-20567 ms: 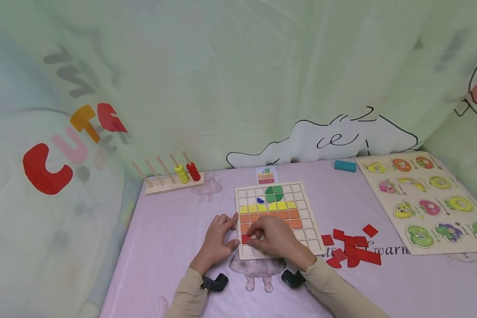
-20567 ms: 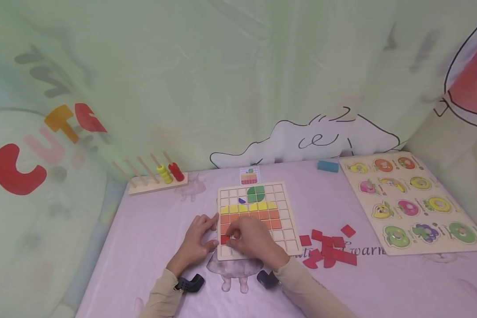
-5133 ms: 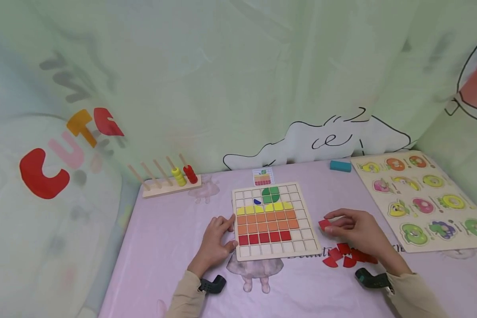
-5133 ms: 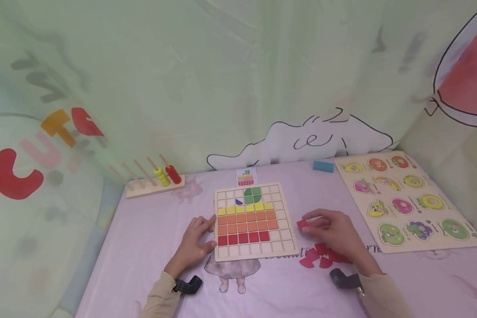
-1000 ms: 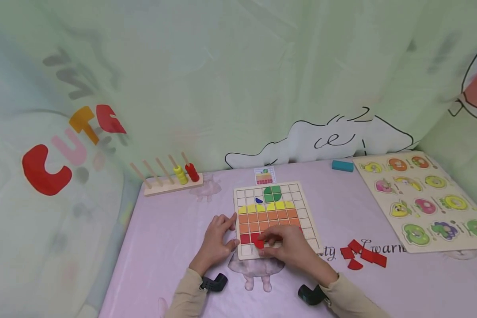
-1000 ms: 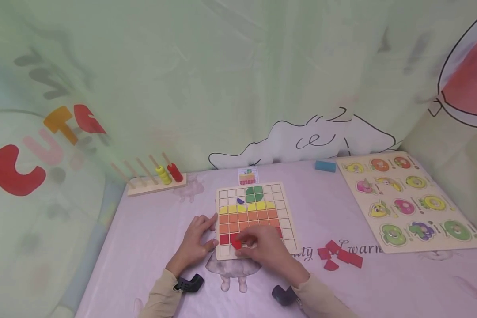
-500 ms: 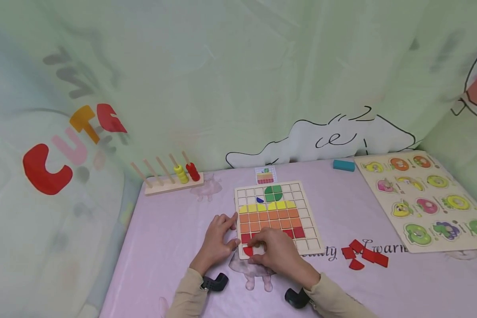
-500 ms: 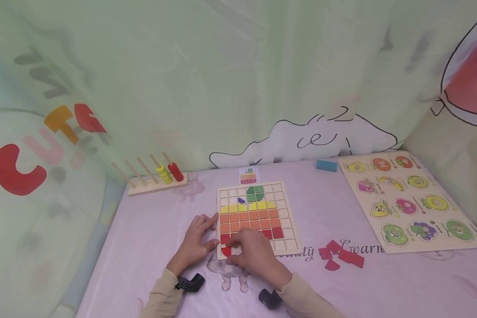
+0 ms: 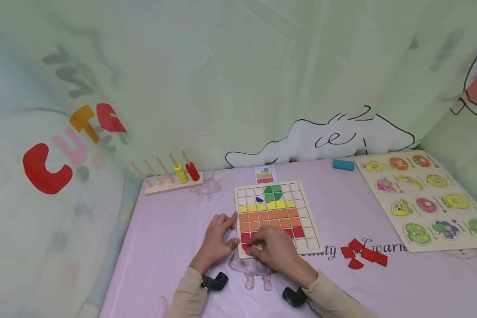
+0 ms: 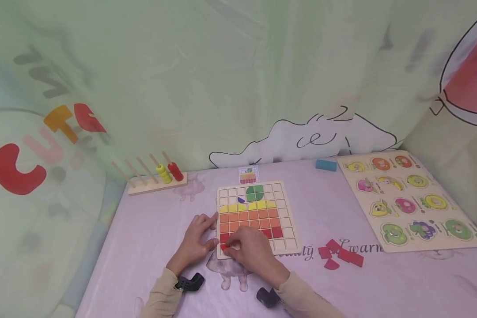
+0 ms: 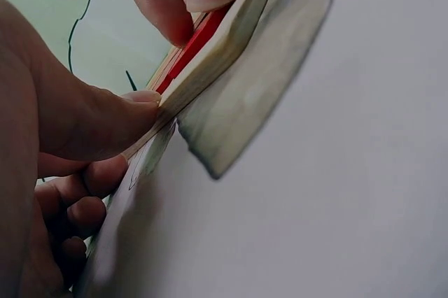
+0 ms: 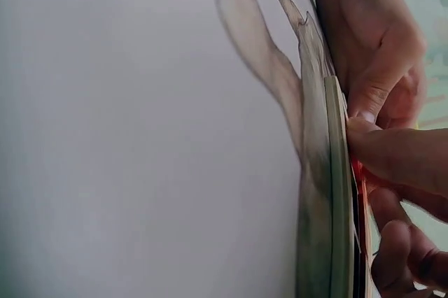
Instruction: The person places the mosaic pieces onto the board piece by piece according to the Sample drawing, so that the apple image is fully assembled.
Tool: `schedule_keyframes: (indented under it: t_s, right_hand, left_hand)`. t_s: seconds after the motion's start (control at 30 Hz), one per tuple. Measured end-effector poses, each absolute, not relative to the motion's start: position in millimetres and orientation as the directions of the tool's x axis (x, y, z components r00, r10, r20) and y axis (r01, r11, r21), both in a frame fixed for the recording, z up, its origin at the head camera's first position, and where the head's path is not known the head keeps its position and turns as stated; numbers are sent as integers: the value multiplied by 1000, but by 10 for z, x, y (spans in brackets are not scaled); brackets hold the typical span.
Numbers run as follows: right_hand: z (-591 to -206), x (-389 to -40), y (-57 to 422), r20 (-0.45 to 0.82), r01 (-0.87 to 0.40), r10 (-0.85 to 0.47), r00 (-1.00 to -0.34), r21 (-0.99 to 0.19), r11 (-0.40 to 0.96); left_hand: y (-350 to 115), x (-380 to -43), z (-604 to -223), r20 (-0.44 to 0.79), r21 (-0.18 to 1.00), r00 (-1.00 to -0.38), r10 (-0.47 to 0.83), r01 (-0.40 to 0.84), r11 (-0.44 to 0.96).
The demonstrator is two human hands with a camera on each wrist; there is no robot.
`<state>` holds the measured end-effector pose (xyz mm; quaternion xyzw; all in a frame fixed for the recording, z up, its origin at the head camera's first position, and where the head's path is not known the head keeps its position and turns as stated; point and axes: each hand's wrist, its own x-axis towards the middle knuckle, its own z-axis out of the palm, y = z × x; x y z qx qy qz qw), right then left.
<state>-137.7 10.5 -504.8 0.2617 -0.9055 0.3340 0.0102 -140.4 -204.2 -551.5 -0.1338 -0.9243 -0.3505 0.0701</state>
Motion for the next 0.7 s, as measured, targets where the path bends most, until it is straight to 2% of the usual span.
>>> schedule_keyframes:
  t_s: [0.53,0.7]
  right_hand:
    - [-5050,-1391,80,155,-490,-501,-852,-574,656]
    - [-5005,-1407,142,166,-495,-512,-843,-610,619]
  left_hand:
    - [-2046,-1410,-5542,256,622,-946,200,320,715]
    - [-2046,-1396,-5531,263,615,-943,205,328,717]
